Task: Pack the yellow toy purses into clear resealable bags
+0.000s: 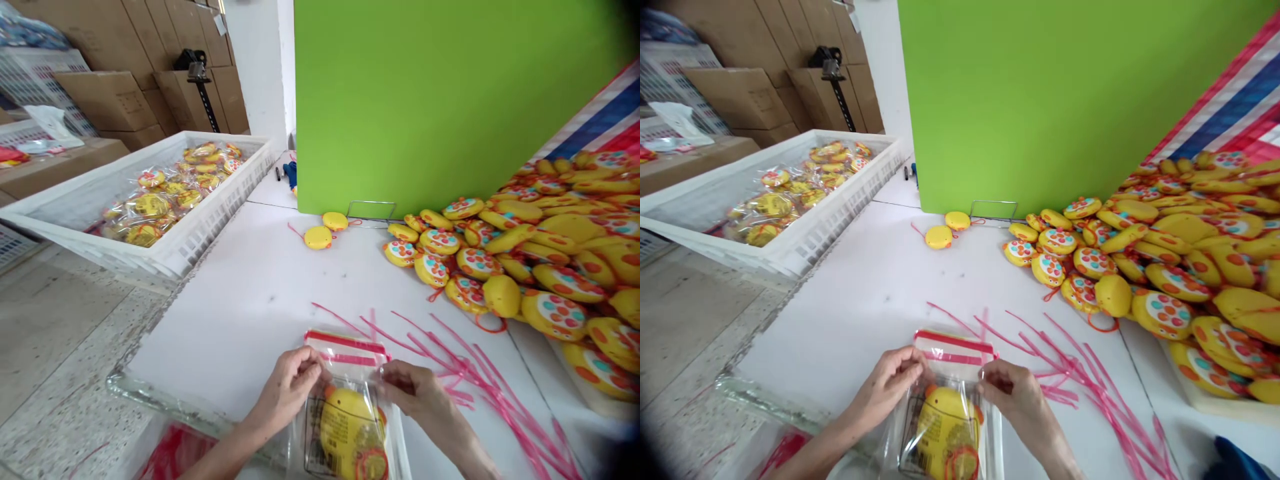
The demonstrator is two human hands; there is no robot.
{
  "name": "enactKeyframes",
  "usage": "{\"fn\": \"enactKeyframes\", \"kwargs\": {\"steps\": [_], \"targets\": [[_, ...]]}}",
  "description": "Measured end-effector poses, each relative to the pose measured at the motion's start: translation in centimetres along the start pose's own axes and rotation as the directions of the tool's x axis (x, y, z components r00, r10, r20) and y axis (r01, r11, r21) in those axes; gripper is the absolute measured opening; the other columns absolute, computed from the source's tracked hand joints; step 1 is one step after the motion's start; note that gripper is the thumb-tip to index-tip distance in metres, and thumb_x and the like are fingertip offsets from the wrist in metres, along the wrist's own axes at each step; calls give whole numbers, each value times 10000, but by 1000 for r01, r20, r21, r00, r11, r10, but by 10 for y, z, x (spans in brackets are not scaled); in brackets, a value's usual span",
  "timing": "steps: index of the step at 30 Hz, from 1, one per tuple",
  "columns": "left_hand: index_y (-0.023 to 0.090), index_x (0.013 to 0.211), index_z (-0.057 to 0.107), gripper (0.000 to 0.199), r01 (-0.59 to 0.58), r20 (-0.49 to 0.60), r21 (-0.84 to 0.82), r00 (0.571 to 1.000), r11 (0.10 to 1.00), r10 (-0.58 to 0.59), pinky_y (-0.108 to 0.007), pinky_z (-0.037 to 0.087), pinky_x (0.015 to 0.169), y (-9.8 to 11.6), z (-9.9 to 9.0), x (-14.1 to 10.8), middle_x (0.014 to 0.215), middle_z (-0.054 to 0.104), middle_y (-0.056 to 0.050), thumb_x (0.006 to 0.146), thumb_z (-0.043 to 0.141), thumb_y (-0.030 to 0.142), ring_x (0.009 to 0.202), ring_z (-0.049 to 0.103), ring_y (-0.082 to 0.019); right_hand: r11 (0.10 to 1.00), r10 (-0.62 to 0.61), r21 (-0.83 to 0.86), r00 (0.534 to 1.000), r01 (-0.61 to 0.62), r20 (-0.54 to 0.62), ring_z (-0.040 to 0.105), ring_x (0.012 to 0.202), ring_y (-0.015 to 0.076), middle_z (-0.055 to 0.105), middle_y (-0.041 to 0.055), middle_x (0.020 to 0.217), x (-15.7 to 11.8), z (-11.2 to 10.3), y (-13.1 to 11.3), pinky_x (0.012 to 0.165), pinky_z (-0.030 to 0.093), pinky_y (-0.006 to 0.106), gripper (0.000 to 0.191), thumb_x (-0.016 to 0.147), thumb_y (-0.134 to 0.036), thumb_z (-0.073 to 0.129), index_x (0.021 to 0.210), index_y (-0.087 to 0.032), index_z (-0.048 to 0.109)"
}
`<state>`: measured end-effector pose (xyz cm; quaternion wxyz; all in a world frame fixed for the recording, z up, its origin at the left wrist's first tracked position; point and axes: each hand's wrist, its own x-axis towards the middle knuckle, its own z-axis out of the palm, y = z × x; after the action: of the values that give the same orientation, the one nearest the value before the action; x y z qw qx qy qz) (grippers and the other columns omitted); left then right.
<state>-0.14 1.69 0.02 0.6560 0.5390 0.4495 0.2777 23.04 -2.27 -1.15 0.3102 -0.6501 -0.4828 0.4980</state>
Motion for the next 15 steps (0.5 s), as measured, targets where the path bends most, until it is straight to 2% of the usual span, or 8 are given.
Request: {"fn": "enactKeyframes", "kwargs": {"steps": [2, 5, 8, 11, 15], "targets": [[161, 805, 552, 170, 7, 1, 0, 1000, 1000, -7, -262, 470, 664, -2, -2, -1, 766, 653, -41, 860, 487, 307, 728, 624, -176, 999, -41, 27, 999, 40, 27, 444, 543, 109, 498, -43, 556, 1, 0, 3, 510, 351, 225, 205, 725, -365, 650, 647, -178, 614], [179, 856, 535, 158, 31, -9, -46, 999, 998, -32, -239, 459, 627, -7, -6, -2, 751, 573, 4, 849, 507, 334, 729, 593, -163, 993, -72, 86, 996, 76, -48, 353, 501, 87, 447, -55, 556, -6, -1, 12, 474, 285, 222, 220, 750, -374, 620, 644, -184, 587], [176, 775, 543, 130, 52, -13, -58, 999, 997, -53, -223, 425, 607, -8, -7, -2, 700, 516, 22, 826, 478, 277, 668, 539, -139, 992, -53, 114, 996, 61, -73, 297, 466, 86, 394, -60, 517, -14, 3, 21, 455, 230, 235, 237, 771, -393, 558, 658, -187, 592], [164, 665, 544, 197, 59, -25, 24, 998, 998, -58, -226, 390, 625, -3, -6, -3, 677, 527, 8, 804, 417, 221, 660, 505, -133, 996, -77, 36, 994, 81, -83, 329, 463, 101, 367, -60, 495, -15, 7, 25, 469, 265, 240, 202, 769, -302, 474, 618, -197, 557], [183, 619, 440, 145, 68, 6, 112, 998, 991, -69, -216, 291, 519, 1, 1, -6, 557, 402, 56, 730, 526, 215, 543, 391, -104, 966, -213, -173, 971, 193, -109, 468, 502, 127, 527, -20, 566, -18, 4, 27, 500, 377, 244, 168, 719, -211, 422, 581, -213, 517]]}}
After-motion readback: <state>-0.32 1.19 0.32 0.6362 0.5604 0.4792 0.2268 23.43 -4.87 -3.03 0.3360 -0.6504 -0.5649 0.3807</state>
